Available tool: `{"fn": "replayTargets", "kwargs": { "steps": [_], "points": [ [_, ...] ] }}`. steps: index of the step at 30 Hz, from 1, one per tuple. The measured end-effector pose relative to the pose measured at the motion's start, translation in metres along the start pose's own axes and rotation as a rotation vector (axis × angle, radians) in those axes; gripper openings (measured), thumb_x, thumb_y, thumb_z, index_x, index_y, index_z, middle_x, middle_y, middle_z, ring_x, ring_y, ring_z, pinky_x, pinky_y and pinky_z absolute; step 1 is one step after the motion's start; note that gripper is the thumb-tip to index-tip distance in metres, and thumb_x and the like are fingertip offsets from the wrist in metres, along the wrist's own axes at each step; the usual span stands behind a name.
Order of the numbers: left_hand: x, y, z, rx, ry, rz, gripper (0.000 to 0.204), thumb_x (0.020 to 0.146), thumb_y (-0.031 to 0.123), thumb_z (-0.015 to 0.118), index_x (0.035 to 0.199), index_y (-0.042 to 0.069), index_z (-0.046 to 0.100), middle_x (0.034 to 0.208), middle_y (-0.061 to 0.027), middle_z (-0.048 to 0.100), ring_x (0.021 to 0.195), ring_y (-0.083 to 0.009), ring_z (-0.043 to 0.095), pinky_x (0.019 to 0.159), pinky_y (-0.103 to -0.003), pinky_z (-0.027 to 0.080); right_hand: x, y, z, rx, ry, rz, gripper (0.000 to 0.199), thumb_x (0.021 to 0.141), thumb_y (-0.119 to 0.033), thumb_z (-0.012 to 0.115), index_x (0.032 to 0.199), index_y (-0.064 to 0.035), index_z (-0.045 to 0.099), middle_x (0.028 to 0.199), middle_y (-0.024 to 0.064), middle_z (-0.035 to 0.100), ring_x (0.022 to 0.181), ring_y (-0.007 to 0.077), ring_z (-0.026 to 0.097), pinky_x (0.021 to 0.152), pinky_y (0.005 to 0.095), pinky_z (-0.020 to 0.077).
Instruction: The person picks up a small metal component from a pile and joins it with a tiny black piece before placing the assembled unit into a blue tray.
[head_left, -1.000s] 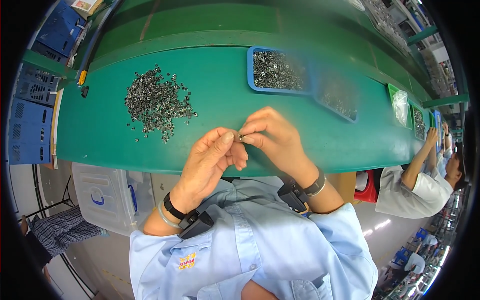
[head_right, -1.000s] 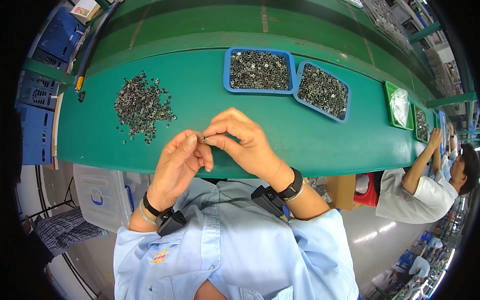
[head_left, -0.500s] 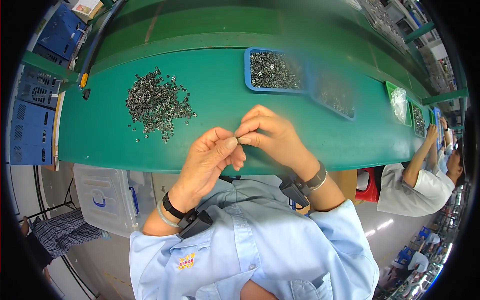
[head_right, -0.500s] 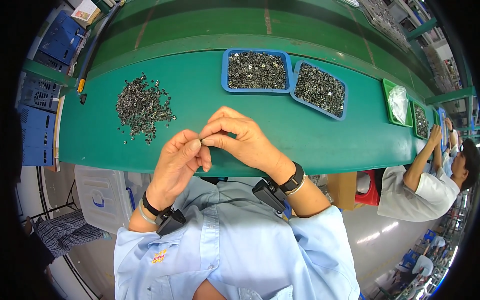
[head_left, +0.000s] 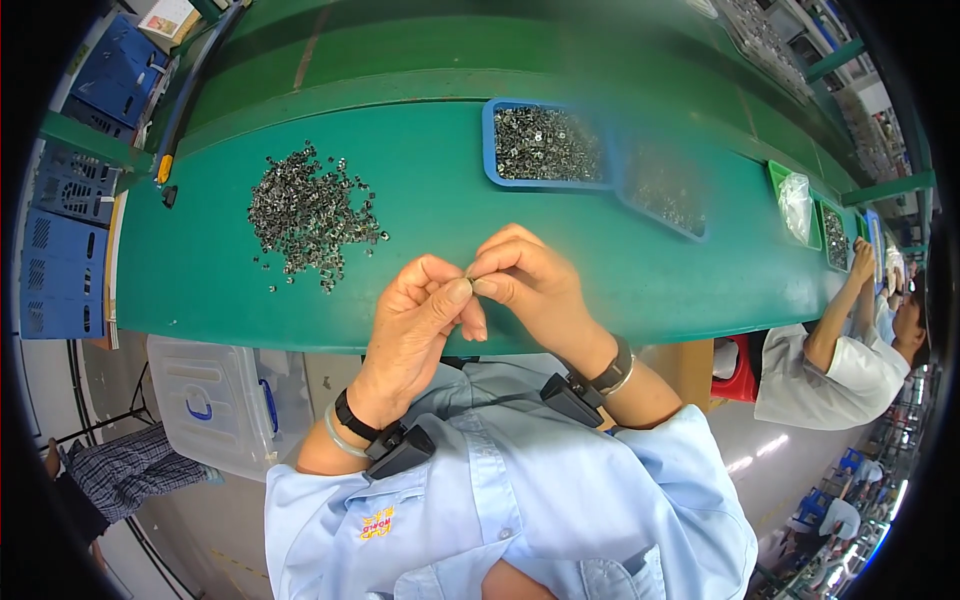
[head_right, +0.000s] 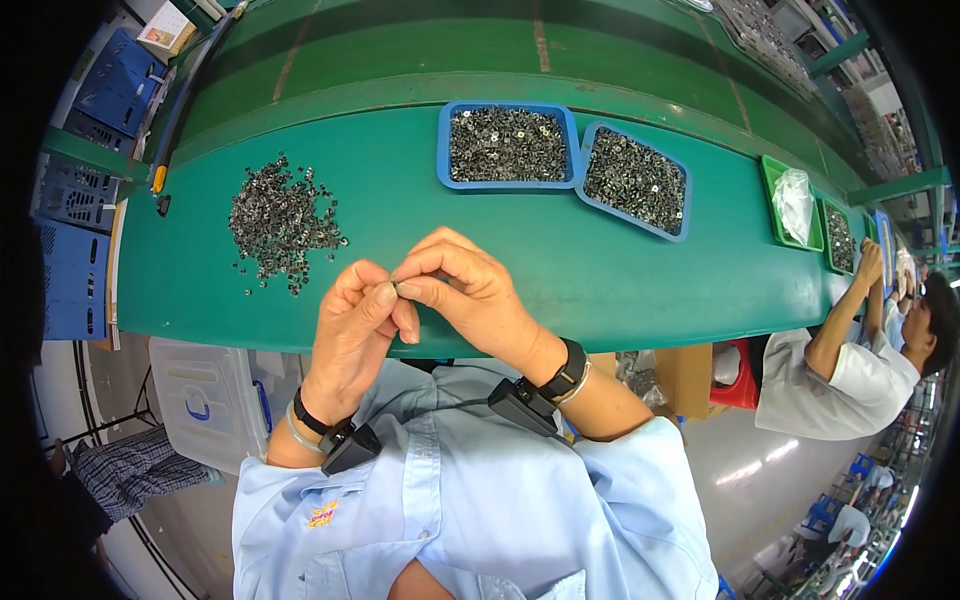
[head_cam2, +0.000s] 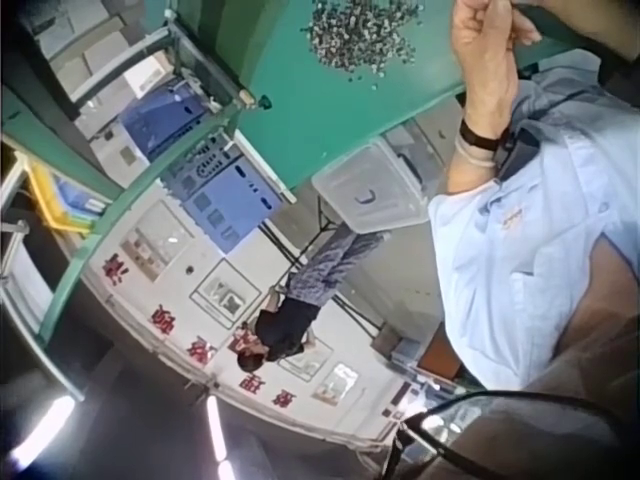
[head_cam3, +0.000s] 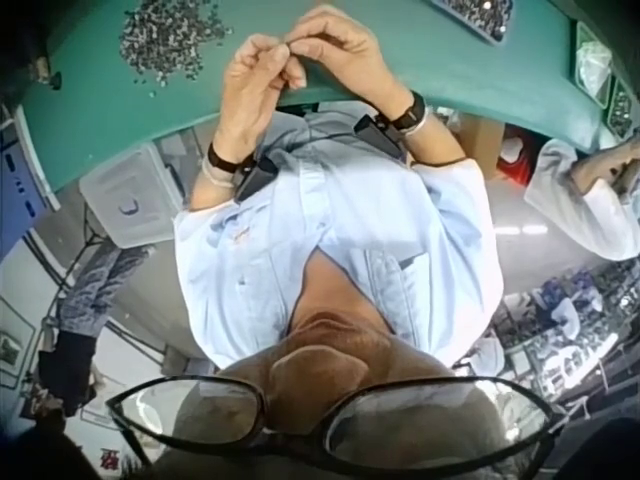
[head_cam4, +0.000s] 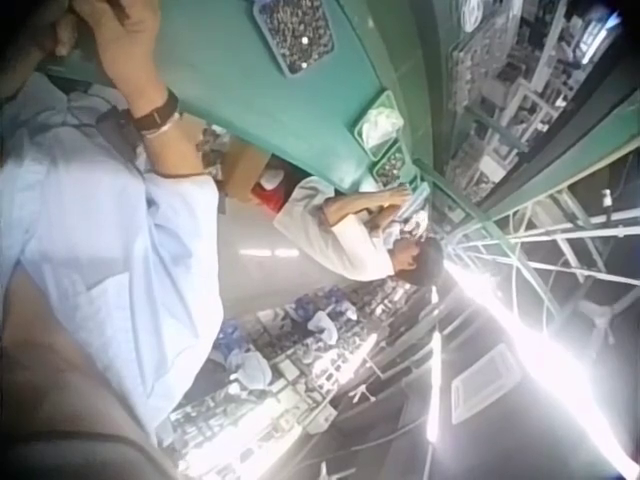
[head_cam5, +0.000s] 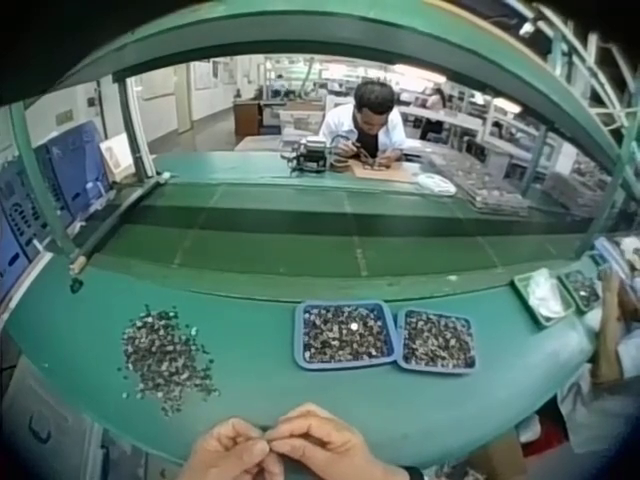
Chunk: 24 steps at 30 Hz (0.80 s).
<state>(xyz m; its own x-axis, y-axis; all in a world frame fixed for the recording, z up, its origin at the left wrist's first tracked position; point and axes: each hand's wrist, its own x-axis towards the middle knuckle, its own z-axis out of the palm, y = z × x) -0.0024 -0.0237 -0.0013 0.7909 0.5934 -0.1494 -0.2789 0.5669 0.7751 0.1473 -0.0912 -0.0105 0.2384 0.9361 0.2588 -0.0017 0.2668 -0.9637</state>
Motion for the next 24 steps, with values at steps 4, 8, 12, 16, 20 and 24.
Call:
{"fn": "replayTargets", "kwargs": {
  "steps": [4,8,12,16,20,24],
  "points": [
    [0.001,0.005,-0.001,0.028,-0.008,-0.043,0.014,0.092,0.019,0.057,0.090,0.005,0.054,0.070,-0.0068,0.061,0.063,-0.0147,0.059,0.057,-0.026,0.046,0.004,-0.001,-0.007,-0.143,-0.030,-0.105,0.010,0.079,-0.004,0.068,0.087,-0.0051,0.062,0.087,0.0042,0.059,0.080,0.0161,0.056,0.070,0.0279,0.0466],
    [-0.002,0.009,0.005,-0.018,-0.023,-0.060,0.015,0.094,0.020,0.054,0.092,0.005,0.053,0.070,-0.0072,0.059,0.063,-0.0149,0.058,0.056,-0.026,0.045,0.007,-0.003,-0.011,-0.221,-0.066,-0.181,0.011,0.078,-0.004,0.068,0.087,-0.0060,0.062,0.086,0.0042,0.059,0.080,0.0167,0.056,0.070,0.0281,0.0465],
    [-0.002,0.009,0.005,-0.070,-0.033,-0.060,0.017,0.095,0.021,0.052,0.093,0.005,0.052,0.069,-0.0072,0.058,0.061,-0.0148,0.056,0.055,-0.026,0.045,0.006,-0.003,-0.010,-0.216,-0.065,-0.186,0.012,0.077,-0.004,0.069,0.086,-0.0062,0.061,0.086,0.0040,0.060,0.080,0.0166,0.056,0.070,0.0282,0.0464],
    [-0.002,0.006,0.003,-0.105,-0.041,-0.071,0.017,0.095,0.021,0.052,0.093,0.004,0.052,0.068,-0.0069,0.057,0.060,-0.0145,0.055,0.054,-0.026,0.044,0.004,-0.002,-0.007,-0.214,-0.050,-0.182,0.012,0.077,-0.004,0.069,0.086,-0.0062,0.061,0.086,0.0040,0.059,0.080,0.0164,0.056,0.070,0.0283,0.0462],
    [-0.003,0.004,0.002,-0.116,-0.041,-0.069,0.017,0.095,0.021,0.052,0.093,0.005,0.052,0.068,-0.0065,0.056,0.059,-0.0143,0.054,0.054,-0.026,0.044,0.004,-0.001,-0.006,-0.233,-0.041,-0.198,0.012,0.079,-0.004,0.068,0.090,-0.0067,0.063,0.086,0.0035,0.060,0.080,0.0162,0.057,0.069,0.0276,0.0474],
    [-0.002,0.004,0.001,-0.075,-0.024,-0.065,0.016,0.095,0.021,0.052,0.093,0.005,0.052,0.068,-0.0061,0.056,0.059,-0.0140,0.054,0.054,-0.026,0.044,0.002,0.000,-0.004,-0.244,-0.032,-0.182,0.012,0.079,-0.004,0.068,0.089,-0.0066,0.062,0.086,0.0039,0.059,0.080,0.0164,0.057,0.069,0.0278,0.0469]
  ]
}}
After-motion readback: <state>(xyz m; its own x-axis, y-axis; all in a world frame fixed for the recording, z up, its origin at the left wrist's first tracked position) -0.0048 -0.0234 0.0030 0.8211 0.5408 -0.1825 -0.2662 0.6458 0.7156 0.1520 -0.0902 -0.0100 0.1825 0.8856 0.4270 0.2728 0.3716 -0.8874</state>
